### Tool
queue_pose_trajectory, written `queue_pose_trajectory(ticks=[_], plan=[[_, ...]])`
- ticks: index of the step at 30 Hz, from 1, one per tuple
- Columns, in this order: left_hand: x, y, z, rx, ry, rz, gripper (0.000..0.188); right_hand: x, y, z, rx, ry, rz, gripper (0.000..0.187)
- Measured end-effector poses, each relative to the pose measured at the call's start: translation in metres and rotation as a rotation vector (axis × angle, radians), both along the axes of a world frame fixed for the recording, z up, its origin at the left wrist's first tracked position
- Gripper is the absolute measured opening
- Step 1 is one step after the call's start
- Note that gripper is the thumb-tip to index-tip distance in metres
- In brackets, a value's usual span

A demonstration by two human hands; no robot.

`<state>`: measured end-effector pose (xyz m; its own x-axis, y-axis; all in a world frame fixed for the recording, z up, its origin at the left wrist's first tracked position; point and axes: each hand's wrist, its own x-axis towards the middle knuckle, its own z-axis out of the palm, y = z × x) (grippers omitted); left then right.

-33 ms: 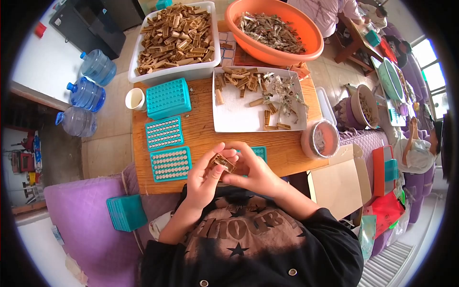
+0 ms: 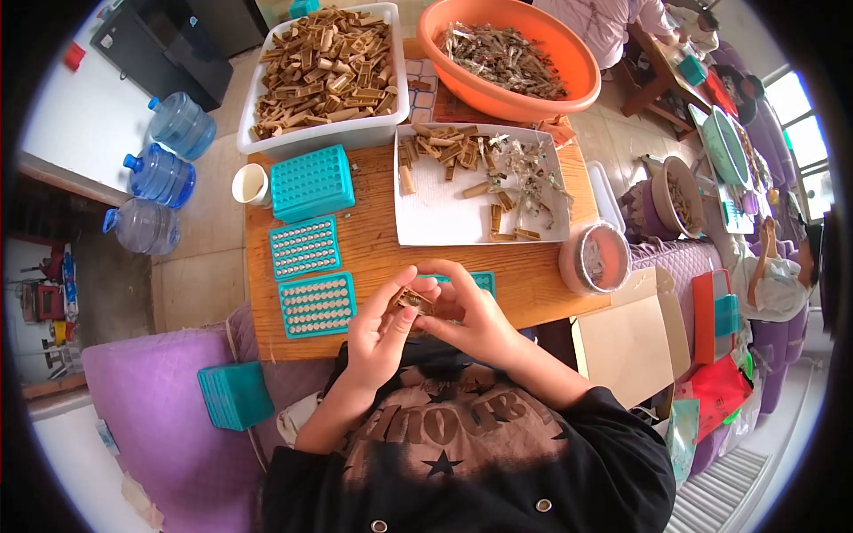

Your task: The person assembles small industrial components by hand, then places the assembled components into blue plastic trays.

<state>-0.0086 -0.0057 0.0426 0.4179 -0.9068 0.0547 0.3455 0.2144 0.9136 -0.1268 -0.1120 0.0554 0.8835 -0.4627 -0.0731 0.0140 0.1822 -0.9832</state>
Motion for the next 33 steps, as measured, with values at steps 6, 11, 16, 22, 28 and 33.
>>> queue_pose_trajectory(ticks=[6, 11, 16, 22, 28, 33], plan=[[0.000, 0.002, -0.002, 0.003, -0.261, 0.109, 0.029, -0.008, 0.002, 0.008, -0.392, 0.105, -0.104, 0.048], [-0.001, -0.002, -0.009, -0.026, 0.332, 0.076, 0.015, -0.002, 0.005, -0.003, -0.092, 0.025, -0.072, 0.047], [-0.001, -0.003, -0.019, 0.048, 0.391, 0.055, 0.017, -0.001, 0.004, -0.005, 0.126, 0.050, -0.033, 0.048], [0.008, 0.000, -0.040, 0.133, 0.424, -0.028, 0.025, -0.009, -0.004, -0.015, -0.004, 0.223, 0.165, 0.053], [0.007, 0.006, -0.047, 0.234, 0.506, 0.045, 0.014, -0.031, -0.036, -0.044, -0.515, 0.344, -0.201, 0.015], [0.014, 0.014, -0.058, 0.184, 0.568, 0.006, 0.022, -0.052, -0.057, -0.059, -0.832, 0.487, -0.004, 0.016]])
